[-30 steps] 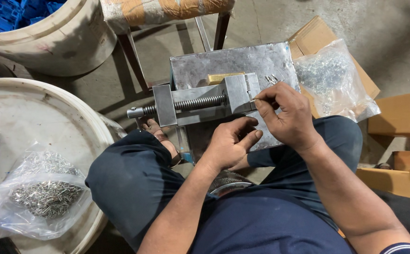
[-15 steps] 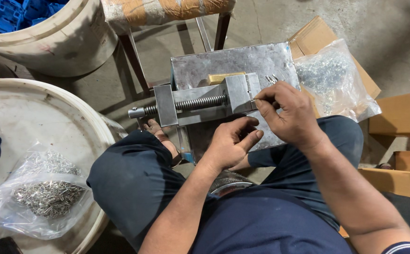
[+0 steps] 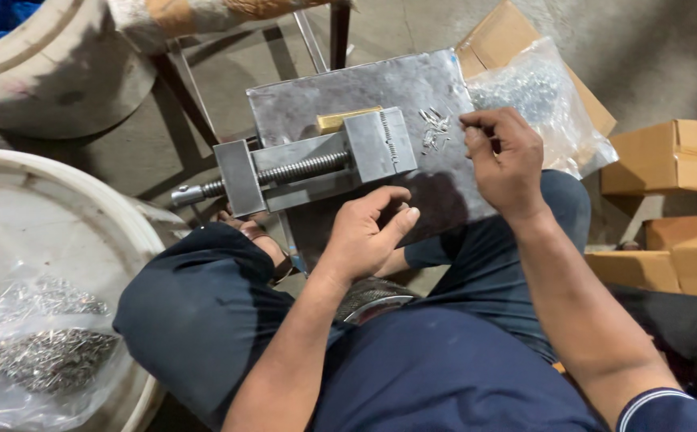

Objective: The person sits cross-legged and uses a bench vise to assemble small metal fasteners. They pick up individual metal pieces from a pile on the vise, insert them into the vise jaws, and tighten the screw mechanism to secure them. The person repeats this process for multiple fasteners, occasionally adjusting the pile of parts.

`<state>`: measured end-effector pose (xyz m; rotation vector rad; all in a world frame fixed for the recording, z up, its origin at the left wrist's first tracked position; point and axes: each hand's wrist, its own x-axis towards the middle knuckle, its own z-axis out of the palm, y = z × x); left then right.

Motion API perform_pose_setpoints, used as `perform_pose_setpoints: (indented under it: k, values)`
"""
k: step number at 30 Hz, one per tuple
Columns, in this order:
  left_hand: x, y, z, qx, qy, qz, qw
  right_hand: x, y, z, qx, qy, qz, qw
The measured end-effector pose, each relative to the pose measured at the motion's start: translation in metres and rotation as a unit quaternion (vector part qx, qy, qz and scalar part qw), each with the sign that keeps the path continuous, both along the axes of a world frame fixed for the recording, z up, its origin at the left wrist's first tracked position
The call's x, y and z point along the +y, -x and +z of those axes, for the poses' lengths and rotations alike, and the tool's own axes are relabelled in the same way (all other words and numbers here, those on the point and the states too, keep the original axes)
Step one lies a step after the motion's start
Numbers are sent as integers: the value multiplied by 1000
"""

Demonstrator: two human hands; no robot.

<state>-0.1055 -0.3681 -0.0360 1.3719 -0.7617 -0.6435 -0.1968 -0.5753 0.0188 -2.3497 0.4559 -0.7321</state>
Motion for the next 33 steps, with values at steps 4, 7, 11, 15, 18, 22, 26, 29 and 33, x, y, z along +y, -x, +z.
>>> perform_pose_setpoints:
  k: [4, 7, 11, 15, 18, 22, 26, 29, 33]
  values:
    - [0, 1, 1, 22, -23, -6, 999, 5, 13, -24, 34, 151, 3, 988]
    - [0, 1, 1, 3, -25, -1, 1000, 12, 10, -28, 79, 88, 1, 993]
    - [0, 1, 2, -15, -12, -1, 1000, 18, 2, -21, 83, 182, 11, 980]
    - [1, 0, 2, -19, -21, -4, 1000, 23, 8, -20, 85, 201, 19, 976]
    - [2, 1, 2, -31, -15, -3, 999, 21, 21, -23, 67, 147, 29, 986]
    - [2, 1, 2, -6, -12, -9, 1000, 11, 31, -27, 72, 29, -8, 997]
    - [1, 2, 3, -21, -11, -7, 1000, 12, 29, -29, 70, 66, -11, 995]
    - [1, 2, 3, 1, -20, -9, 1000, 18, 26, -26, 62, 141, 12, 988]
    - [1, 2, 5, 0, -9, -15, 1000, 24, 25, -22, 78, 177, 19, 981]
